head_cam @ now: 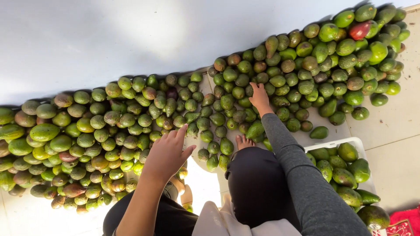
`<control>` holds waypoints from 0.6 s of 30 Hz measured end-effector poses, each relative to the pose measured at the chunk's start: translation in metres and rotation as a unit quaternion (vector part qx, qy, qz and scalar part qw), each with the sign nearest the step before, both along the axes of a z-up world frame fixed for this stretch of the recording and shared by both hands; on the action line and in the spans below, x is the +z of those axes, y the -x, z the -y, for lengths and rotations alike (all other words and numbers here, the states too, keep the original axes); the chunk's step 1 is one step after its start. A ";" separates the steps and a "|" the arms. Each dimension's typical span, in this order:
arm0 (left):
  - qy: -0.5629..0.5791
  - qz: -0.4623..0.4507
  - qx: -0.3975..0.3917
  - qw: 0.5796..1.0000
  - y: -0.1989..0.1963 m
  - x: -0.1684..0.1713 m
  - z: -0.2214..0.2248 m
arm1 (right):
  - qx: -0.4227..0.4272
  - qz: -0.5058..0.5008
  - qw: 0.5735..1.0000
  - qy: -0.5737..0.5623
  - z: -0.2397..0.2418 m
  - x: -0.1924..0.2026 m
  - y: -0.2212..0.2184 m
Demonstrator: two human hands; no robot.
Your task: The person sits on the floor and sorts avocados by hand, picking them from a large pile, inspecting them, and placing selected ones into a white plastic basket.
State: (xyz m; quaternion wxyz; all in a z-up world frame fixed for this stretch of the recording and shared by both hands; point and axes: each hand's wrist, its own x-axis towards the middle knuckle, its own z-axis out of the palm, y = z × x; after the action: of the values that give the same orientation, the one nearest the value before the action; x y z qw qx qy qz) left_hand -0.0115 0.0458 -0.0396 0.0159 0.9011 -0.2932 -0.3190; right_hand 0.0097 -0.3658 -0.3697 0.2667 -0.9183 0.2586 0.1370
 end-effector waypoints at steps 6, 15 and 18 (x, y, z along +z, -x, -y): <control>-0.004 -0.014 0.002 1.000 0.001 0.001 -0.002 | 0.010 0.058 0.998 -0.004 -0.007 0.039 0.011; 0.052 0.014 -0.008 0.999 -0.005 0.013 0.001 | 0.118 0.322 0.896 -0.281 -0.012 0.133 0.016; 0.106 0.045 -0.015 0.993 -0.007 0.028 0.009 | 0.187 0.352 0.857 -0.326 -0.022 0.205 0.021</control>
State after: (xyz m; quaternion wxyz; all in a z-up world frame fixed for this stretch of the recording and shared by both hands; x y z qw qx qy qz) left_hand -0.0050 0.0365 -0.0114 0.0938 0.9034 -0.3390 -0.2453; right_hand -0.0109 -0.3434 -0.1651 0.5933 -0.7969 -0.0882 -0.0718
